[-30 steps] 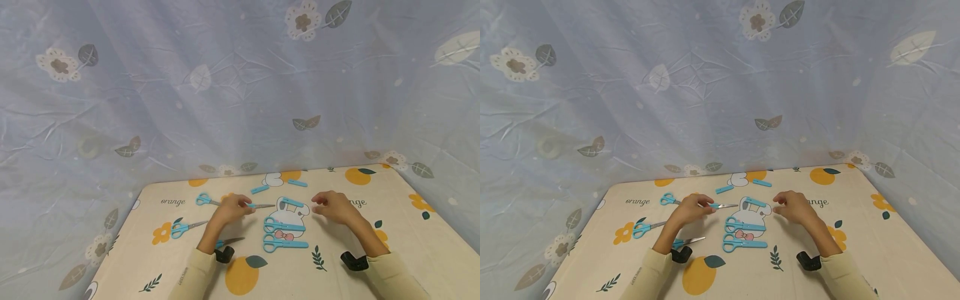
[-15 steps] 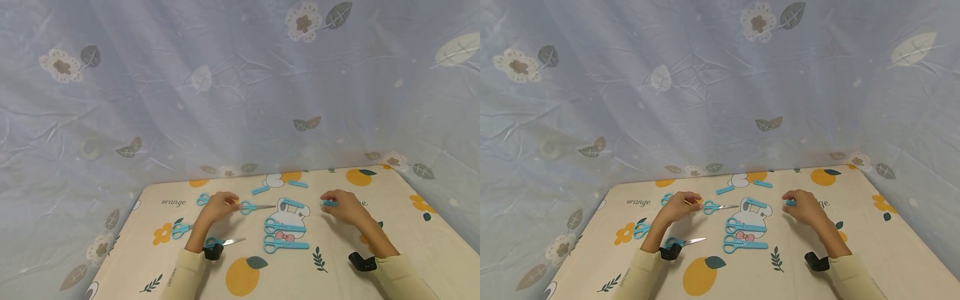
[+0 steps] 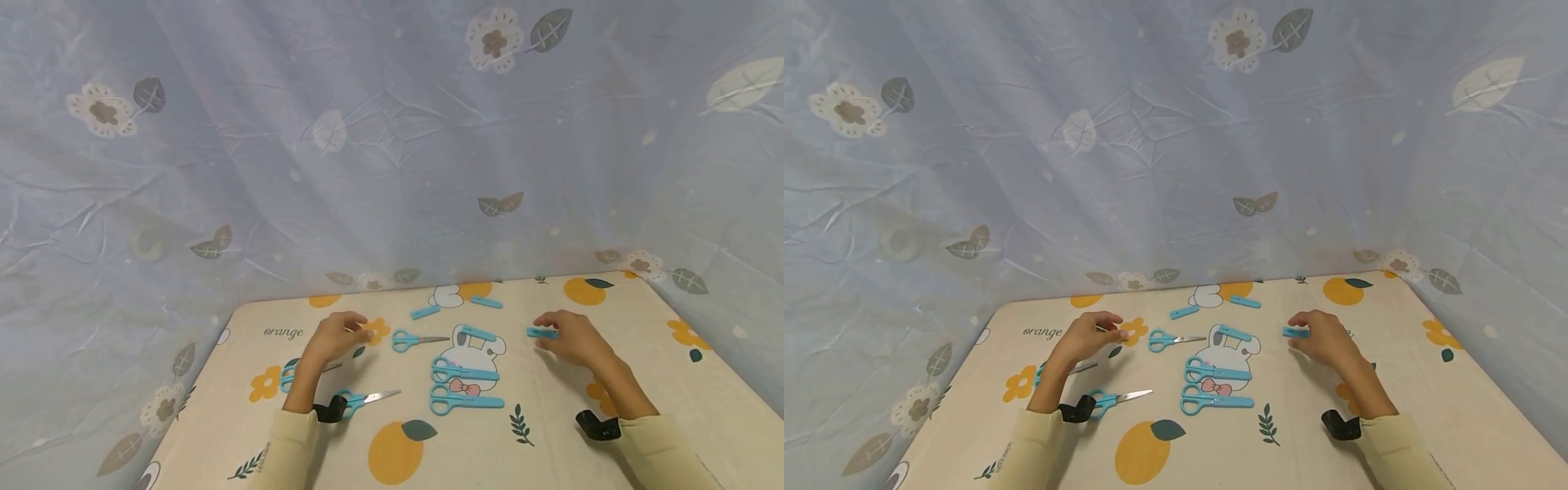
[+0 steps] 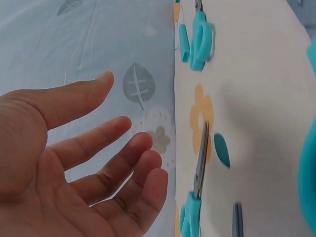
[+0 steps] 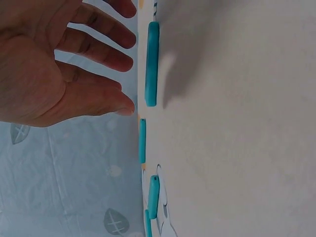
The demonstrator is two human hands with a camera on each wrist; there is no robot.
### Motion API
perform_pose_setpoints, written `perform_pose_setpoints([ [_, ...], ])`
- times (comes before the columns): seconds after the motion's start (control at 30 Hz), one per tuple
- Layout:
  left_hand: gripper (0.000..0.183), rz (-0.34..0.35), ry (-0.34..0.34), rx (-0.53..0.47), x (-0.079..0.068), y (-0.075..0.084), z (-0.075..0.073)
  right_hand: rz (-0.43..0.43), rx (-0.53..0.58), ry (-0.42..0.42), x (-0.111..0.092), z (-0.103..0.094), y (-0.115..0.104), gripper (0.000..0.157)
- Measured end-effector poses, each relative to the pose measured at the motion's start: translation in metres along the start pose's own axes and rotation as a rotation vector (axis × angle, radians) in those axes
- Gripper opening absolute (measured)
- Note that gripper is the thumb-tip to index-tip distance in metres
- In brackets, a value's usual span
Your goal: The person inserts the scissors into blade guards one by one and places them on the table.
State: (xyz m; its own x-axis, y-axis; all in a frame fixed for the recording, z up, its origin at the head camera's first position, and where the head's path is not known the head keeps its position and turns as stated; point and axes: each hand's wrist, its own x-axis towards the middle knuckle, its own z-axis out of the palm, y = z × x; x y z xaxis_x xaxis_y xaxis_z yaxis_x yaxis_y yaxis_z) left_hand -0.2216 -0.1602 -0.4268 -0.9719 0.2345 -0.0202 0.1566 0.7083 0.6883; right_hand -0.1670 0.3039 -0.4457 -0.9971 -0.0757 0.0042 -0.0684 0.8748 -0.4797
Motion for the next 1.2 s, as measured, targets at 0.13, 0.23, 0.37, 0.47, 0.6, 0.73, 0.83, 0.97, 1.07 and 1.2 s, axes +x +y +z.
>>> perform_pose_setpoints([
  [0.13,0.045,0.004,-0.005,0.008,-0.002,-0.004,-0.005,0.0,-0.012,0.005,0.001,0.001,0.005,0.041],
  [0.23,0.047,0.015,-0.006,0.002,-0.002,-0.005,-0.009,-0.006,-0.021,0.014,0.001,0.002,0.007,0.043],
  [0.37,0.046,0.018,0.0,0.002,-0.001,-0.009,-0.012,-0.042,-0.024,0.036,0.002,0.005,0.01,0.043],
  [0.47,0.042,0.008,0.015,0.005,-0.002,-0.013,-0.014,-0.065,-0.022,0.053,0.002,0.008,0.011,0.043],
  [0.6,0.04,0.007,0.025,0.009,-0.006,-0.021,-0.016,-0.055,-0.025,0.064,0.001,0.009,0.013,0.044],
  [0.73,0.041,0.012,0.01,0.01,-0.011,-0.028,-0.019,-0.037,-0.036,0.067,-0.001,0.009,0.017,0.045],
  [0.83,0.043,0.011,0.004,0.008,-0.015,-0.035,-0.024,-0.016,-0.035,0.063,-0.001,0.009,0.02,0.046],
  [0.97,0.045,0.01,0.004,0.03,-0.02,-0.044,-0.032,-0.007,-0.03,0.07,-0.002,0.008,0.023,0.046],
  [1.07,0.044,-0.001,0.012,0.039,-0.023,-0.051,-0.037,-0.027,-0.033,0.075,-0.001,0.007,0.027,0.046],
  [1.2,0.043,-0.007,0.015,0.044,-0.029,-0.06,-0.042,-0.048,-0.044,0.056,0.001,0.008,0.031,0.045],
])
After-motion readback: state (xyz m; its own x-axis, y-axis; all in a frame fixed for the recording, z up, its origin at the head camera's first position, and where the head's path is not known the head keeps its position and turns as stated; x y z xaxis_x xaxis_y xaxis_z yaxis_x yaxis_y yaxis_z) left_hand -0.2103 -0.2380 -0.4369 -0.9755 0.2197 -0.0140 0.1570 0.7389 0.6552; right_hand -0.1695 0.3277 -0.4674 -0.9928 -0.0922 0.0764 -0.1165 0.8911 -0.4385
